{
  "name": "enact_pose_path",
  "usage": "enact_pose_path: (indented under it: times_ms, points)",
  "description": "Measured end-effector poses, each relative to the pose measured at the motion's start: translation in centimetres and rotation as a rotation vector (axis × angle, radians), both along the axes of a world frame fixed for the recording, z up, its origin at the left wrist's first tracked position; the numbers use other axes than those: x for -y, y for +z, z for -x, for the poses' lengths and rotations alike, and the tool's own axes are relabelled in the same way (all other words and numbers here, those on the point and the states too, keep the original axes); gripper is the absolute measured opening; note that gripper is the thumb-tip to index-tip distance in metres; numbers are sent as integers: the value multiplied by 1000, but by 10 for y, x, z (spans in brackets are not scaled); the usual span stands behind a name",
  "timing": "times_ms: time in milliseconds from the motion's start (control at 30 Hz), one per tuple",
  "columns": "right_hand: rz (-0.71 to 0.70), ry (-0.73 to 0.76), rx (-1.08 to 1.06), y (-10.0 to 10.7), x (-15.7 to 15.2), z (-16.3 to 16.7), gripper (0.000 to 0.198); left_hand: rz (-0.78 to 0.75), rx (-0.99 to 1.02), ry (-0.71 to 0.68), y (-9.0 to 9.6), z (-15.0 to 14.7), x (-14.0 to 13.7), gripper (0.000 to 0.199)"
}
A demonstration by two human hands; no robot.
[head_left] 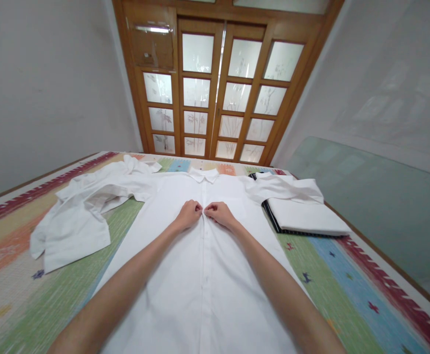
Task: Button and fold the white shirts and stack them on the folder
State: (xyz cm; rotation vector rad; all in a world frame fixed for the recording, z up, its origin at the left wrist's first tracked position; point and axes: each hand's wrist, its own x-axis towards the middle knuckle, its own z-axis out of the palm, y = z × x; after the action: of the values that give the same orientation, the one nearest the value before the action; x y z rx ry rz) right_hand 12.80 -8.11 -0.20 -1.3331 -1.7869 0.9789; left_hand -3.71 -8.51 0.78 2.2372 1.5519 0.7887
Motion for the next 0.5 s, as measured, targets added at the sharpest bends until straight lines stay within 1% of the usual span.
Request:
enact_pose_path:
  times_ms: [267,367,500]
  points:
    - [-90,-4,33,-5,-2,-1,13,-71,-30,19,1,2,4,15]
    - [-105,-17,49,-6,-3,0,14,-26,-18,16,4,3,5,17]
    - [-105,-34,65,-5,-1,3,14,61,61,44,8,3,6,22]
